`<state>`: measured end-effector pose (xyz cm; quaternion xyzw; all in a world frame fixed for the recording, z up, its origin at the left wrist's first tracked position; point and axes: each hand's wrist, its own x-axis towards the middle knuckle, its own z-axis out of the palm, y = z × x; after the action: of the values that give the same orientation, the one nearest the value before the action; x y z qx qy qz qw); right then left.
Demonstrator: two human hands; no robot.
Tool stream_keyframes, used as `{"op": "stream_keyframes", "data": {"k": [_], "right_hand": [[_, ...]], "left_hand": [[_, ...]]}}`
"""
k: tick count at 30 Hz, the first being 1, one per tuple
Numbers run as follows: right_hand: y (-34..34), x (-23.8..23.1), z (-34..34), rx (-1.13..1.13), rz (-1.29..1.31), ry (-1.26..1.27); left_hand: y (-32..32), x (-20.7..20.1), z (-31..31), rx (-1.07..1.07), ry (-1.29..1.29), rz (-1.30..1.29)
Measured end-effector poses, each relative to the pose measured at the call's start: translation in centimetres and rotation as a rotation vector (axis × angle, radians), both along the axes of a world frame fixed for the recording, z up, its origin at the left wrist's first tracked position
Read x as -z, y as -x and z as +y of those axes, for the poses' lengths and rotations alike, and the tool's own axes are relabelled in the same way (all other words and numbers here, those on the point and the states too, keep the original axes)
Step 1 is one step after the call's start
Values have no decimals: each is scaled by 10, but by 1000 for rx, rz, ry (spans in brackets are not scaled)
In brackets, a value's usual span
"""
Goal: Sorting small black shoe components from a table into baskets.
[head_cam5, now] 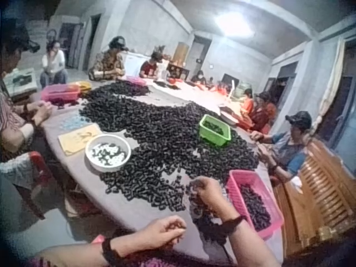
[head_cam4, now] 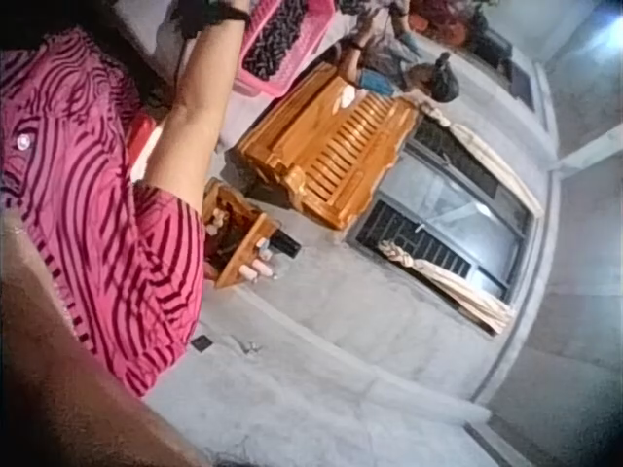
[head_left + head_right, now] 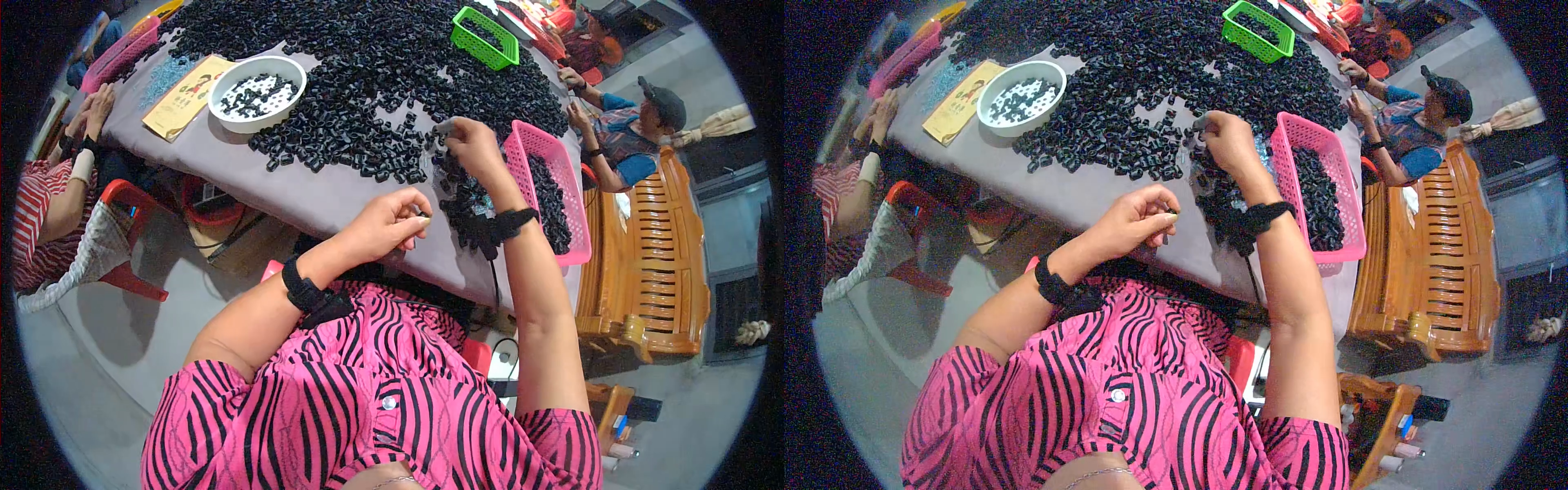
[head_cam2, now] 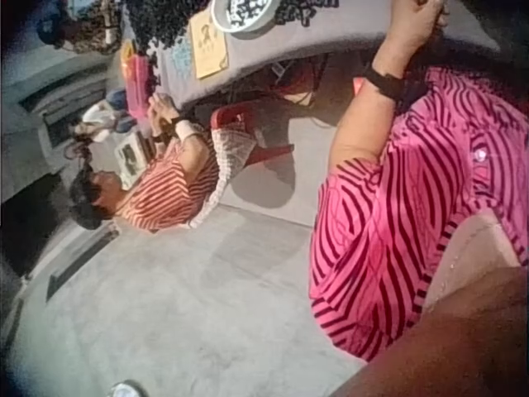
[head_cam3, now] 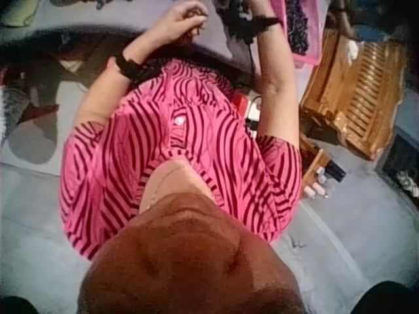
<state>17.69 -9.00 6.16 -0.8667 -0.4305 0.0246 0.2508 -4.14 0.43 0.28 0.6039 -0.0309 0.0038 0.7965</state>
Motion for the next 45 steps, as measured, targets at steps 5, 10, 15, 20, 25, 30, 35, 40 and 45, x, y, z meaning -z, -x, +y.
{"op": "stream_keyframes", "data": {"k": [5,10,15,20,25,30,35,40,45], "right_hand": [[-19,12,-16,-16,75,-169],[9,1,0,-45,-17,-130],[10,12,5,-18,-149,-114],[10,17,21,-34,-154,50],[9,22,27,-40,-162,37],[12,14,14,-9,-124,-18],[54,-11,-24,-103,540,-283],[99,6,-52,-76,738,-497],[125,22,-60,3,660,-655]], "left_hand": [[-3,3,-1,20,-4,7],[0,6,0,-42,41,-14],[0,2,-4,-56,103,33],[-3,5,-2,-24,90,51],[-4,6,-3,-38,54,1],[-1,4,-4,-45,49,2],[-2,4,-2,-75,69,19],[-1,9,0,-103,70,8],[-3,8,-2,-104,23,-7]]}}
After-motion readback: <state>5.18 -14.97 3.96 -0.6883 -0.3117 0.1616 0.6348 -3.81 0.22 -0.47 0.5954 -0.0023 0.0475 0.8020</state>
